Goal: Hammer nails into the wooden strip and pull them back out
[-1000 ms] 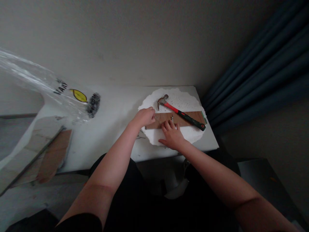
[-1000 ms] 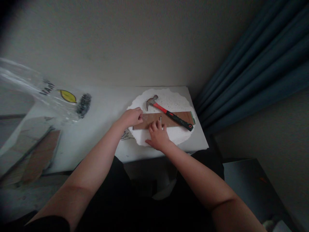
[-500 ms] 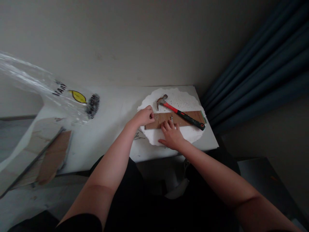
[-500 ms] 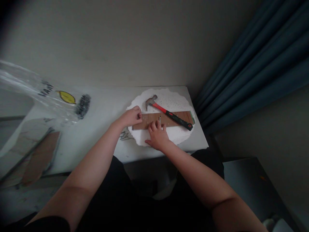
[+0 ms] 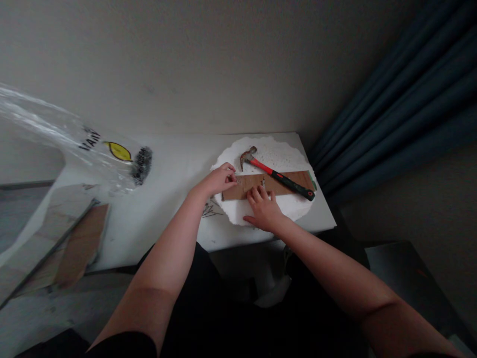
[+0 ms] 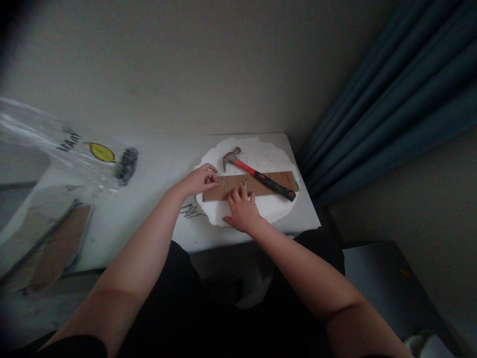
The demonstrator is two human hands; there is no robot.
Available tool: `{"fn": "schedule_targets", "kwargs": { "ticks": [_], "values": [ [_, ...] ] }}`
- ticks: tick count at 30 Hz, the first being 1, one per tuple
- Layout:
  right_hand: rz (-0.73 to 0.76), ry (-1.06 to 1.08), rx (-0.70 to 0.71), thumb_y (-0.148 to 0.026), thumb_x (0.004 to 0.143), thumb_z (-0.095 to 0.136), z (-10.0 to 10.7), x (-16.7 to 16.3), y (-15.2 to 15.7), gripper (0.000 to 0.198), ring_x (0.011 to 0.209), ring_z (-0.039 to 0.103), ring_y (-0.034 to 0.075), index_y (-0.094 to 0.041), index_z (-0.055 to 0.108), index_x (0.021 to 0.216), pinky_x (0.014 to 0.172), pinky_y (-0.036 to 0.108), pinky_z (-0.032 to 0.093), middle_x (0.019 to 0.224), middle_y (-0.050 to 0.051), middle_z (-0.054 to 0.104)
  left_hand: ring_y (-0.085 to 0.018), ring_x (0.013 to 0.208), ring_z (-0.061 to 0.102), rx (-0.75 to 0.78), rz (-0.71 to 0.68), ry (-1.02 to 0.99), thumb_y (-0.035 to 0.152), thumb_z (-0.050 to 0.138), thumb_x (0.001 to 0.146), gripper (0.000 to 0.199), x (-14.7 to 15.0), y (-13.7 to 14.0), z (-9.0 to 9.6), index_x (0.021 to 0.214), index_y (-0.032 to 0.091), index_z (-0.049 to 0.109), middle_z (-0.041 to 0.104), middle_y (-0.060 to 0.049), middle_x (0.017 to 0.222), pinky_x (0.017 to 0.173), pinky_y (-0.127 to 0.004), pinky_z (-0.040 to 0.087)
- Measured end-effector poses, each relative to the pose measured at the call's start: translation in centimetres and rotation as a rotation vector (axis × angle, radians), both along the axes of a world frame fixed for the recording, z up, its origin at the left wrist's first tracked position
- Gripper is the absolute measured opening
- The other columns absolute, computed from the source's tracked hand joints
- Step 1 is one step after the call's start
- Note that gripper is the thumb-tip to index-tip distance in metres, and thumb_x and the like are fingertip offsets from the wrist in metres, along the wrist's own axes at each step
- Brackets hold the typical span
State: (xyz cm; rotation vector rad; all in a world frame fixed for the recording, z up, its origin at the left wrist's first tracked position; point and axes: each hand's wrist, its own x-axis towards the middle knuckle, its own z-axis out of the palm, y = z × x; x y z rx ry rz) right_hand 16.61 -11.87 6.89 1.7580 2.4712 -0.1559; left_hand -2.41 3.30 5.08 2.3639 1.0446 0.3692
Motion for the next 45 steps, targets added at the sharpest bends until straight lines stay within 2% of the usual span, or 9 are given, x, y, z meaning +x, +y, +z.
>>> {"fn": "schedule_targets", "kwargs": {
  "ticks": [13, 21, 24, 27, 32, 37, 39, 42, 45],
  "values": [
    [0.004, 0.005, 0.007, -0.057, 0.091, 0.059, -0.3, 0.1, 0.0, 0.083, 0.147, 0.025, 0.044, -0.007, 0.038, 0.154, 0.112, 0.063, 0.026, 0.160, 0.026, 0.032, -0.015, 0.087, 0.063, 0.046, -0.028, -0.076, 0.029, 0.057, 0.088, 0.016, 0.0, -0.4, 0.4, 0.083, 0.016, 0.066, 0.059, -0.009, 0.123, 0.088, -0.034, 0.052],
    [0.004, 0.016, 0.004, -0.057, 0.090, 0.060, -0.3, 0.1, 0.1, 0.082, 0.147, 0.026, 0.043, -0.009, 0.039, 0.153, 0.112, 0.063, 0.027, 0.159, 0.026, 0.033, -0.015, 0.073, 0.066, -0.193, 0.284, -0.443, 0.041, 0.064, 0.084, 0.027, -2.7, 0.5, 2.3, 0.094, 0.016, 0.060, 0.070, -0.009, 0.091, 0.067, -0.029, 0.054],
    [0.002, 0.016, -0.004, -0.057, 0.090, 0.060, -0.2, 0.1, 0.0, 0.081, 0.147, 0.025, 0.043, -0.009, 0.040, 0.152, 0.112, 0.062, 0.027, 0.160, 0.026, 0.032, -0.015, 0.065, 0.065, -0.319, 0.290, -0.259, 0.039, 0.067, 0.076, 0.024, -5.4, 1.6, 1.2, 0.085, 0.018, 0.062, 0.071, -0.006, 0.079, 0.062, -0.028, 0.052],
    [0.001, 0.012, -0.004, -0.056, 0.090, 0.060, -0.1, 0.1, 0.0, 0.081, 0.147, 0.024, 0.043, -0.008, 0.039, 0.153, 0.112, 0.063, 0.027, 0.160, 0.027, 0.032, -0.016, 0.055, 0.061, -0.448, 0.238, 0.124, 0.036, 0.064, 0.071, 0.015, -7.3, 1.9, -0.7, 0.073, 0.020, 0.064, 0.067, -0.003, 0.062, 0.054, -0.026, 0.046],
    [0.005, 0.012, -0.013, -0.055, 0.090, 0.061, -0.2, 0.1, 0.1, 0.083, 0.148, 0.024, 0.044, -0.007, 0.037, 0.154, 0.112, 0.063, 0.027, 0.160, 0.026, 0.032, -0.016, 0.053, 0.055, -0.675, 0.225, 0.630, 0.020, 0.064, 0.058, 0.006, -6.3, 0.9, -2.7, 0.054, 0.018, 0.061, 0.061, -0.004, 0.055, 0.059, -0.029, 0.045],
    [0.001, 0.020, 0.002, -0.056, 0.089, 0.062, -0.4, 0.2, 0.1, 0.082, 0.148, 0.025, 0.043, -0.010, 0.039, 0.153, 0.112, 0.062, 0.027, 0.160, 0.026, 0.033, -0.022, 0.067, 0.062, -0.558, 0.248, 0.749, 0.017, 0.069, 0.060, 0.011, -5.2, 0.7, -1.4, 0.053, 0.018, 0.061, 0.064, -0.006, 0.062, 0.067, -0.032, 0.045],
    [0.004, 0.022, 0.007, -0.056, 0.089, 0.062, -0.4, 0.2, 0.1, 0.082, 0.147, 0.025, 0.042, -0.009, 0.039, 0.153, 0.113, 0.062, 0.027, 0.160, 0.025, 0.033, -0.025, 0.077, 0.065, -0.365, 0.394, 0.722, 0.020, 0.069, 0.065, 0.004, -4.9, 1.0, -0.5, 0.067, 0.018, 0.066, 0.069, -0.008, 0.073, 0.070, -0.032, 0.046],
    [0.004, 0.016, 0.006, -0.056, 0.090, 0.061, -0.3, 0.1, 0.0, 0.084, 0.147, 0.025, 0.043, -0.007, 0.038, 0.154, 0.112, 0.063, 0.027, 0.160, 0.026, 0.033, -0.025, 0.088, 0.065, 0.069, 0.629, 0.388, 0.024, 0.058, 0.079, 0.021, -3.7, 1.0, 0.5, 0.098, 0.019, 0.067, 0.072, -0.010, 0.097, 0.075, -0.034, 0.048],
    [0.002, 0.009, -0.004, -0.056, 0.090, 0.061, -0.1, 0.0, 0.1, 0.085, 0.147, 0.025, 0.044, -0.006, 0.038, 0.154, 0.112, 0.064, 0.028, 0.160, 0.027, 0.033, -0.020, 0.085, 0.063, 0.099, 0.341, 0.157, 0.028, 0.057, 0.082, 0.019, -1.7, 0.6, 0.7, 0.094, 0.018, 0.067, 0.069, -0.007, 0.098, 0.079, -0.031, 0.049]
  ]
}}
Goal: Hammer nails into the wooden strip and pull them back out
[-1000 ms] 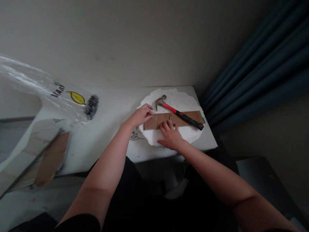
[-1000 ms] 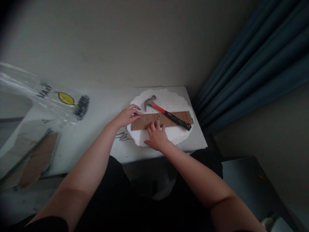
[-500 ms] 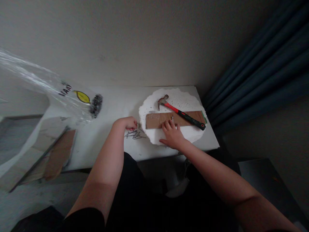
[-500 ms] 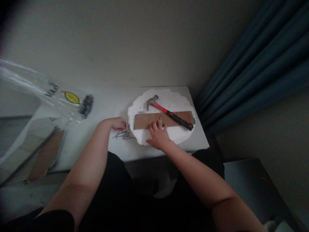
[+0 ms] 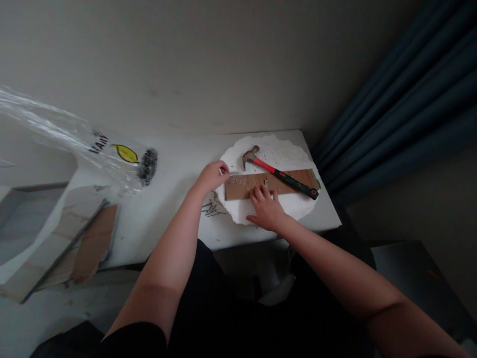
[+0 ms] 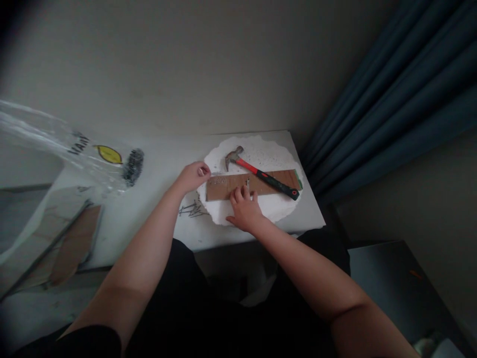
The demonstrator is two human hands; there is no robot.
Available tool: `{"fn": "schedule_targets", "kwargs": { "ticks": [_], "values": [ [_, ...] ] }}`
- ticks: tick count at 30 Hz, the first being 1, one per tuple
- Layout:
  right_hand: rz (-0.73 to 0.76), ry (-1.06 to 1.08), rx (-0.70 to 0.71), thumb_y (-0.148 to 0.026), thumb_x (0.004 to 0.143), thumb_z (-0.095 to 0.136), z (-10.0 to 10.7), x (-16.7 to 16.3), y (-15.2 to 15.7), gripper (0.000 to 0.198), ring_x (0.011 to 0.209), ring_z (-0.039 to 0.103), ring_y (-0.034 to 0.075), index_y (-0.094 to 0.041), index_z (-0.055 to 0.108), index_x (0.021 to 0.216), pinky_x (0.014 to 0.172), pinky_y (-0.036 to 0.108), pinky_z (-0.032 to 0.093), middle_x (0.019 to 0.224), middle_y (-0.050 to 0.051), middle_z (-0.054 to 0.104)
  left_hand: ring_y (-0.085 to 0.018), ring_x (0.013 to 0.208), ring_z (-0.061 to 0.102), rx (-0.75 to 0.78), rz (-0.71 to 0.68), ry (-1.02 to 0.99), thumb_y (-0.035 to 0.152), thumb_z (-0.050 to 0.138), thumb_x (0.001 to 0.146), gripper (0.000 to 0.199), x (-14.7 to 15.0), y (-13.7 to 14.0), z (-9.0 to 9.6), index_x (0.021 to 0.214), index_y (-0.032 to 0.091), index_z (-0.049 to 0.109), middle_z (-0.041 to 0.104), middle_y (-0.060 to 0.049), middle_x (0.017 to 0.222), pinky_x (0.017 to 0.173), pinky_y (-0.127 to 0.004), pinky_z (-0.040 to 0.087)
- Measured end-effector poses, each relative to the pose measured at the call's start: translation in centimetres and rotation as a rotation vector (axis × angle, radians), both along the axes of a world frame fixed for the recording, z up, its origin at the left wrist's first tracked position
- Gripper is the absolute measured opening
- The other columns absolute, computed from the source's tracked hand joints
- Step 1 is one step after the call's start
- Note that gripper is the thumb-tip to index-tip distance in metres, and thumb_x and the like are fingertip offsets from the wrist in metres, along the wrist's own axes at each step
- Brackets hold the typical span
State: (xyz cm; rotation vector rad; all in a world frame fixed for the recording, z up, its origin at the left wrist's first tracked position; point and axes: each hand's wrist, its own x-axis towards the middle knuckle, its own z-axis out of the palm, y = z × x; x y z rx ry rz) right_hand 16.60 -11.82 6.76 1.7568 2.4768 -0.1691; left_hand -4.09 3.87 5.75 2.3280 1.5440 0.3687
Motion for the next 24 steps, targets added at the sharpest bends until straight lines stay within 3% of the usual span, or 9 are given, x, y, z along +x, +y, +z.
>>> {"fn": "schedule_targets", "kwargs": {
  "ticks": [3, 6, 14, 24],
  "values": [
    [-0.007, -0.001, -0.006, -0.056, 0.090, 0.061, 0.1, -0.1, 0.0, 0.084, 0.147, 0.025, 0.045, -0.007, 0.038, 0.154, 0.112, 0.064, 0.027, 0.160, 0.027, 0.032, -0.018, 0.079, 0.060, -0.009, -0.192, 0.004, 0.028, 0.060, 0.077, 0.013, 1.4, -0.6, -0.3, 0.083, 0.019, 0.066, 0.065, -0.005, 0.096, 0.077, -0.030, 0.048],
    [-0.011, -0.006, -0.012, -0.057, 0.090, 0.060, 0.0, -0.1, 0.0, 0.084, 0.148, 0.024, 0.044, -0.008, 0.037, 0.155, 0.113, 0.064, 0.027, 0.161, 0.026, 0.030, -0.016, 0.077, 0.059, -0.004, -0.232, 0.021, 0.028, 0.061, 0.077, 0.011, 1.6, -1.0, -0.3, 0.081, 0.019, 0.066, 0.062, -0.004, 0.098, 0.074, -0.030, 0.047],
    [-0.012, -0.006, -0.008, -0.056, 0.090, 0.060, 0.0, -0.1, 0.0, 0.085, 0.148, 0.024, 0.045, -0.006, 0.037, 0.154, 0.113, 0.065, 0.027, 0.161, 0.026, 0.031, -0.014, 0.076, 0.058, -0.048, -0.233, -0.038, 0.026, 0.065, 0.073, 0.009, 1.5, -0.8, -0.8, 0.079, 0.019, 0.064, 0.058, -0.004, 0.103, 0.075, -0.030, 0.050],
    [-0.006, -0.021, -0.004, -0.058, 0.090, 0.060, 0.1, -0.2, 0.0, 0.086, 0.148, 0.023, 0.045, -0.006, 0.037, 0.154, 0.112, 0.065, 0.028, 0.161, 0.026, 0.031, -0.018, 0.083, 0.061, -0.071, -0.127, 0.008, 0.026, 0.067, 0.072, 0.008, 2.4, -1.2, -0.7, 0.076, 0.020, 0.064, 0.060, -0.006, 0.101, 0.083, -0.032, 0.052]
  ]
}}
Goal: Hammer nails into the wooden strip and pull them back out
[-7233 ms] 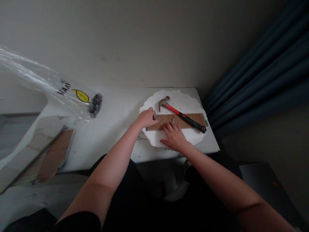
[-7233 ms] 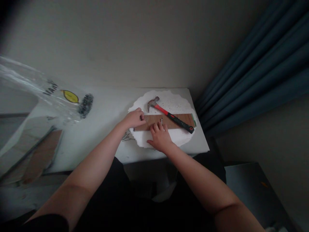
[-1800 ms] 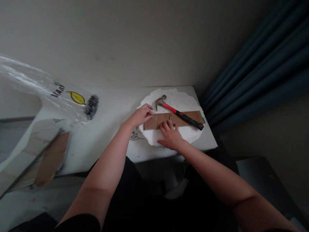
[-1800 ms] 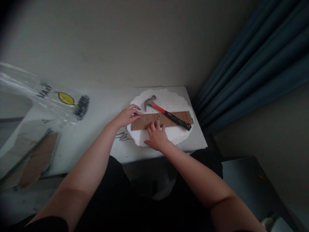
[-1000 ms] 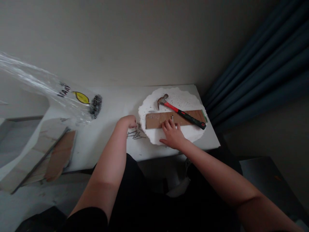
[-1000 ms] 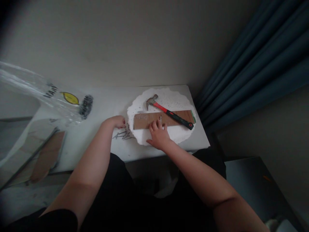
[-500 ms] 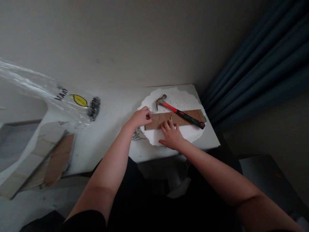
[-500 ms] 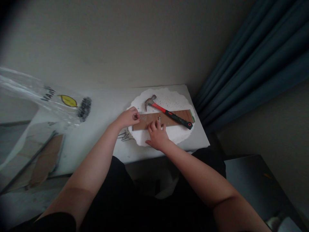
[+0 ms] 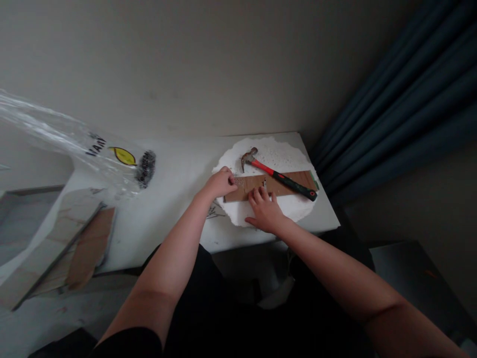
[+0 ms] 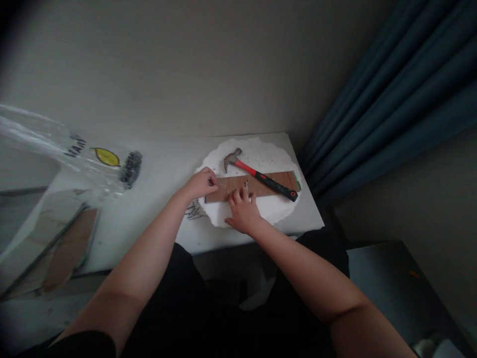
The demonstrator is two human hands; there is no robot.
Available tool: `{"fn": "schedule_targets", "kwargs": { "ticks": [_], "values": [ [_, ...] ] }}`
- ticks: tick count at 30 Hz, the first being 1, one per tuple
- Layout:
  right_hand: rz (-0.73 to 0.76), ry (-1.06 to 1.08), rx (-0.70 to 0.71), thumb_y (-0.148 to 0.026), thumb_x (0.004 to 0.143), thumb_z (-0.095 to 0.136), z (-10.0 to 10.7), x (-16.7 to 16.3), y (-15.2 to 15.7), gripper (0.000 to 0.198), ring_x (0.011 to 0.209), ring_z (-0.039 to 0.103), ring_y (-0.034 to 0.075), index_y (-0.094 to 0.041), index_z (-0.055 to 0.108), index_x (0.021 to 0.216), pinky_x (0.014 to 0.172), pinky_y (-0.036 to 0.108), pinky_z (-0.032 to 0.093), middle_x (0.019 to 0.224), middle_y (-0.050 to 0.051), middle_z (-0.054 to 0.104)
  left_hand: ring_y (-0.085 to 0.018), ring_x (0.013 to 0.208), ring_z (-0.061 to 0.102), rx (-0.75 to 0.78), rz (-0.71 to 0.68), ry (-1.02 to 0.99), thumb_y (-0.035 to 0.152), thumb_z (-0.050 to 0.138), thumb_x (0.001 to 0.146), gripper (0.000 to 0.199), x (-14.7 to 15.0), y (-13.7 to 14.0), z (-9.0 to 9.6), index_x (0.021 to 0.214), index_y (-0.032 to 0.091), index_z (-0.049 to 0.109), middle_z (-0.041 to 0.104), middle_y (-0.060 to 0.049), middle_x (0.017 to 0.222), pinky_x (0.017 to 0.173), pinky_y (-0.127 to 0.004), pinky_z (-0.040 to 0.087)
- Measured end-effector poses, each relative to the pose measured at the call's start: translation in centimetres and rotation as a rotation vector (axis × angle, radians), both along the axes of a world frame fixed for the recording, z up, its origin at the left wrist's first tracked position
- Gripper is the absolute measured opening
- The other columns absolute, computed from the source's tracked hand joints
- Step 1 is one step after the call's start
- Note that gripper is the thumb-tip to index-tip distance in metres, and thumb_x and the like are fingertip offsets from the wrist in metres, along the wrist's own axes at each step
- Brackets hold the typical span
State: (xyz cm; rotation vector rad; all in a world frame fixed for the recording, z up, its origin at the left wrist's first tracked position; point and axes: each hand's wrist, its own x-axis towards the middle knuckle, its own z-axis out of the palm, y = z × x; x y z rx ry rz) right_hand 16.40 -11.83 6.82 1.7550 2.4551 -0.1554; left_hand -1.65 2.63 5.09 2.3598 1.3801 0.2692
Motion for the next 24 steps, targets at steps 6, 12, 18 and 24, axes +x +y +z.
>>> {"fn": "schedule_targets", "kwargs": {
  "ticks": [6, 12, 18, 24],
  "values": [
    [0.000, 0.001, 0.001, -0.058, 0.090, 0.061, -0.08, -0.02, 0.02, 0.087, 0.147, 0.024, 0.046, -0.004, 0.037, 0.154, 0.111, 0.065, 0.028, 0.161, 0.027, 0.030, -0.020, 0.092, 0.063, -0.030, 0.054, 0.001, 0.029, 0.066, 0.072, 0.009, 0.37, -0.12, -0.15, 0.076, 0.020, 0.065, 0.062, -0.006, 0.102, 0.090, -0.032, 0.052],
    [-0.002, 0.004, 0.002, -0.057, 0.089, 0.061, -0.07, -0.04, 0.03, 0.086, 0.147, 0.024, 0.046, -0.005, 0.038, 0.154, 0.112, 0.064, 0.028, 0.160, 0.027, 0.031, -0.020, 0.088, 0.062, -0.034, 0.059, -0.008, 0.032, 0.066, 0.073, 0.013, 0.47, -0.12, -0.15, 0.075, 0.019, 0.065, 0.060, -0.008, 0.104, 0.089, -0.035, 0.052],
    [0.001, 0.007, 0.007, -0.058, 0.089, 0.062, -0.06, 0.01, -0.03, 0.085, 0.147, 0.024, 0.045, -0.007, 0.039, 0.153, 0.111, 0.063, 0.027, 0.160, 0.027, 0.030, -0.019, 0.087, 0.061, -0.038, 0.061, -0.004, 0.031, 0.067, 0.073, 0.013, 0.51, -0.10, -0.09, 0.074, 0.019, 0.065, 0.060, -0.007, 0.104, 0.087, -0.034, 0.052],
    [-0.004, 0.005, 0.000, -0.057, 0.089, 0.061, -0.11, 0.02, -0.04, 0.084, 0.148, 0.024, 0.044, -0.008, 0.038, 0.153, 0.112, 0.063, 0.027, 0.161, 0.026, 0.030, -0.019, 0.088, 0.061, -0.049, 0.057, -0.025, 0.030, 0.067, 0.074, 0.012, 0.48, -0.10, -0.18, 0.074, 0.018, 0.064, 0.060, -0.008, 0.104, 0.086, -0.034, 0.051]
  ]
}}
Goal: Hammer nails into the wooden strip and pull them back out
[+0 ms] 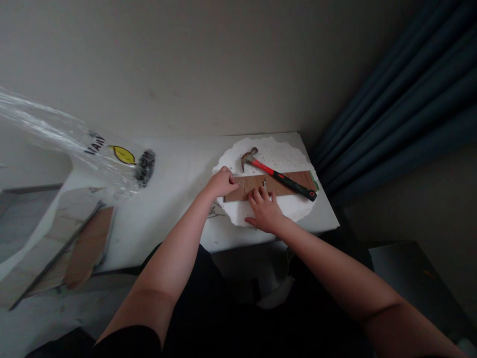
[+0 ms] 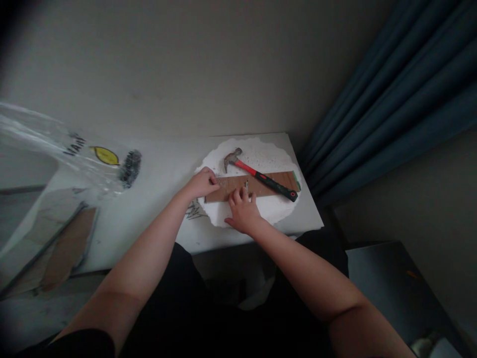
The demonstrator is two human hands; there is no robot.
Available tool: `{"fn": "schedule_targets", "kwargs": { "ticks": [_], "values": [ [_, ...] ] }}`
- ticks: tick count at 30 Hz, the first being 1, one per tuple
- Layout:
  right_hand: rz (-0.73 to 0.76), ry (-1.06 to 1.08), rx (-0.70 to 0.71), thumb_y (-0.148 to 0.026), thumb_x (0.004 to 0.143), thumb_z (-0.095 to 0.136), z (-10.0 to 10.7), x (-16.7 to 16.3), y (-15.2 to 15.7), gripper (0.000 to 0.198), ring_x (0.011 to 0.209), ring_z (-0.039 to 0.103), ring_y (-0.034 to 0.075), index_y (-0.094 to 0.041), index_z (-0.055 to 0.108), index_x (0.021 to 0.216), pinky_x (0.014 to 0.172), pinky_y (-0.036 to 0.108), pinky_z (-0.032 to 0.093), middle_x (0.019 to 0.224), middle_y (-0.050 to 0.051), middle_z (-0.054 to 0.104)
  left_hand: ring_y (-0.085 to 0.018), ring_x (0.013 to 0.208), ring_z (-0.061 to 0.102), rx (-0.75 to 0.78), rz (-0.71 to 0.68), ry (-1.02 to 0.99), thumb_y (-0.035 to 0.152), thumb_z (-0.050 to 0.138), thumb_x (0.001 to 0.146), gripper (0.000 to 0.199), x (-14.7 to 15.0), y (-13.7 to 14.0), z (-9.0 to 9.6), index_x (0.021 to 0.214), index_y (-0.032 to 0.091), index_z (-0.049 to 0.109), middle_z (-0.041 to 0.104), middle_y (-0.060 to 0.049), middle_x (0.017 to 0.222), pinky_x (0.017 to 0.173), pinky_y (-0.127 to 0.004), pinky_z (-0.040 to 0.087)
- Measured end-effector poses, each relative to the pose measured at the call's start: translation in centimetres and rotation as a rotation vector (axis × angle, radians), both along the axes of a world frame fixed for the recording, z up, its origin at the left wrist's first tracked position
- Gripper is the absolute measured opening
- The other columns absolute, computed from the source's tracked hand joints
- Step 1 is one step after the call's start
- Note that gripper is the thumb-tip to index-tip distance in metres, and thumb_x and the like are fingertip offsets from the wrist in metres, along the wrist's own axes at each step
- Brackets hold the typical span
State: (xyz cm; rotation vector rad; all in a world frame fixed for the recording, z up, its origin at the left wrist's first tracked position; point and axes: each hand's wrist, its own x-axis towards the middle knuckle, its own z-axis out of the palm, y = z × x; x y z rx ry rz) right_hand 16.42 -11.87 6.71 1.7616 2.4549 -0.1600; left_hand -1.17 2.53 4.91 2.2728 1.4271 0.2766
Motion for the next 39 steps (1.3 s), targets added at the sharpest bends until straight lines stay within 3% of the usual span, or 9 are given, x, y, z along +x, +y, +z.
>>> {"fn": "schedule_targets", "kwargs": {
  "ticks": [28, 34, 39],
  "values": [
    [0.003, -0.007, -0.008, -0.057, 0.089, 0.061, 0.1, 0.0, 0.1, 0.084, 0.148, 0.023, 0.045, -0.007, 0.038, 0.154, 0.112, 0.065, 0.027, 0.161, 0.027, 0.030, -0.019, 0.089, 0.062, -0.025, 0.007, -0.050, 0.028, 0.066, 0.074, 0.010, -0.3, 0.5, -0.4, 0.074, 0.019, 0.064, 0.061, -0.008, 0.102, 0.089, -0.034, 0.052],
    [0.000, -0.001, -0.010, -0.057, 0.090, 0.060, 0.1, 0.0, 0.0, 0.084, 0.148, 0.023, 0.045, -0.008, 0.037, 0.154, 0.113, 0.064, 0.027, 0.161, 0.027, 0.030, -0.018, 0.085, 0.063, 0.021, -0.126, -0.038, 0.022, 0.063, 0.074, 0.006, -1.2, 0.2, 0.1, 0.079, 0.019, 0.063, 0.061, -0.006, 0.103, 0.081, -0.031, 0.052],
    [-0.002, -0.001, -0.007, -0.057, 0.090, 0.059, 0.2, 0.0, 0.0, 0.085, 0.148, 0.024, 0.045, -0.007, 0.036, 0.155, 0.113, 0.064, 0.027, 0.161, 0.026, 0.030, -0.022, 0.090, 0.064, 0.166, -0.246, 0.150, 0.023, 0.059, 0.079, 0.014, -1.1, -0.7, 1.5, 0.092, 0.020, 0.064, 0.064, -0.007, 0.106, 0.078, -0.033, 0.047]
  ]
}}
